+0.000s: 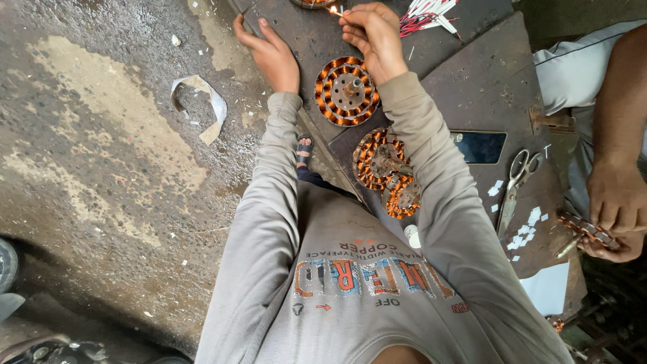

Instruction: The person is assembling electrical components, specifically working on a circular object with copper windings. They use a small tool to manipulate the windings and occasionally use a match to apply heat. The task involves precise hand movements and attention to detail.

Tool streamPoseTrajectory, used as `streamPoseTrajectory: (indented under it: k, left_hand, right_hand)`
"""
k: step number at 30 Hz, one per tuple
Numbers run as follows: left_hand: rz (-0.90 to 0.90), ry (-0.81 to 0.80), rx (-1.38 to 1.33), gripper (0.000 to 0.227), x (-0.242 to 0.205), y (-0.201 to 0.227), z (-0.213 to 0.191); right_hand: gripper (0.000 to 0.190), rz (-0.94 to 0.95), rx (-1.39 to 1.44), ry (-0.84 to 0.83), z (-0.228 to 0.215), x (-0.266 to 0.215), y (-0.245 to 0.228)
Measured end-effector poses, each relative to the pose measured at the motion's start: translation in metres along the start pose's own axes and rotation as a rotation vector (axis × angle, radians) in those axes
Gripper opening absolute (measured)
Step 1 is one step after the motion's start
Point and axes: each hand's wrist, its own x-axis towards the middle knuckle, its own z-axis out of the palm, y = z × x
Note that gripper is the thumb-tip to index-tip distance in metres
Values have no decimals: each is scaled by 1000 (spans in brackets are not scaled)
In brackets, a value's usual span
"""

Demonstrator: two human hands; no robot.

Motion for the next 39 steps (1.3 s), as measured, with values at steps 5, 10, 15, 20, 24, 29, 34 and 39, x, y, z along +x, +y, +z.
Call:
streamPoseTrajectory:
  k: [5, 10, 15, 20, 24, 29, 34, 39]
  left_hand:
    - [9, 5, -15, 48, 0, 5, -1]
    - [-24, -1, -19, 48, 1, 8, -2]
    - [-76, -13, -22, 48, 1, 8, -2]
    - [60, 29, 7, 45, 1, 9, -3]
    - [-59, -25, -35, 49, 0, 9, -3]
    - [-25, -5, -34, 49, -1, 11, -3]
    - [-48, -1, -21, 48, 0, 12, -3]
    - [-79, -3, -27, 49, -1, 11, -2]
  right_hand:
    - [3, 25, 59, -33, 8, 5, 4]
    - [4, -124, 135, 17, 2, -2, 5]
    - [7, -134, -2, 79, -4, -2, -1]
    - [5, 34, 88, -50, 10, 4, 6]
    - [5, -1, 125, -102, 17, 7, 9]
    - [5, -2, 130, -82, 18, 9, 8]
    - [9, 27, 114, -108, 20, 9, 4]
    - [10, 22, 122, -116, 18, 8, 4]
